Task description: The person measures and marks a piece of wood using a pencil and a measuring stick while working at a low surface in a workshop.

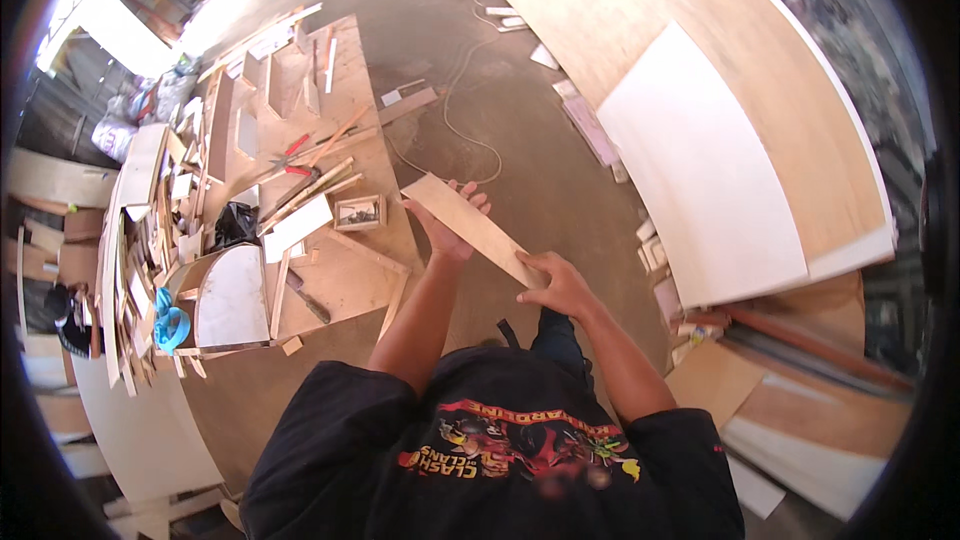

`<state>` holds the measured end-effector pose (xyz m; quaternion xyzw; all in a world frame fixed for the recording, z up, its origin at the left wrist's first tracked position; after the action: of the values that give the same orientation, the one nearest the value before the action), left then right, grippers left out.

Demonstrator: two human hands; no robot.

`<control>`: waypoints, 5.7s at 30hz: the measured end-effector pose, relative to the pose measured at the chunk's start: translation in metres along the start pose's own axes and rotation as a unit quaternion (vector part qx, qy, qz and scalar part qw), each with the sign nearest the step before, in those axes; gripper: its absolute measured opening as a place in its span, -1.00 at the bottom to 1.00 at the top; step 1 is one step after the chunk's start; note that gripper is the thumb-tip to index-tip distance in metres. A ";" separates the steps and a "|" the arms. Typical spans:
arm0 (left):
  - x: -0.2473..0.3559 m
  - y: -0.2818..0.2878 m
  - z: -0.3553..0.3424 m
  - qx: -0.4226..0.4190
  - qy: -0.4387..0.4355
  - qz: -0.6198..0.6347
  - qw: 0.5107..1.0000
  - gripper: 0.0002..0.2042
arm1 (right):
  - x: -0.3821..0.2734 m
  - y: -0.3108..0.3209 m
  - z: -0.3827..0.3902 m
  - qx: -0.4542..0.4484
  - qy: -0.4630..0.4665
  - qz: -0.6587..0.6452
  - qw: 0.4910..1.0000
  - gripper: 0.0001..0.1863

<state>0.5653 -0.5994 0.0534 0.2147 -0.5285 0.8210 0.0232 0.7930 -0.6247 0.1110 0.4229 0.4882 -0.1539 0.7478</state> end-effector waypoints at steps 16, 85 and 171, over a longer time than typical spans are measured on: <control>0.018 -0.088 -0.176 0.194 -0.265 -0.109 0.938 -0.53 | 0.069 0.134 -0.272 -0.189 -0.127 -0.182 0.957 -0.69; 0.246 0.027 -0.588 0.643 -0.417 0.353 0.536 -0.47 | -0.222 -0.364 -1.057 -0.492 0.625 0.174 0.581 -0.92; 0.374 -0.010 -0.529 0.628 -0.440 -0.018 0.642 -0.53 | -0.267 -0.262 -1.029 -0.602 0.482 0.140 0.621 -0.75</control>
<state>0.0550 -0.2009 0.0184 0.5234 0.1702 0.7637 -0.3375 -0.1198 -0.0241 0.0440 -0.0449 0.6970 0.5067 0.5054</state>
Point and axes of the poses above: each hand's wrist, its own z-axis away from the middle knuckle, its own y-axis out of the back of the hand, x = y × z, the point moved 7 cm from there along -z, towards the middle knuckle, and after that the axes turned 6 degrees about x, right-handed, at the moved point
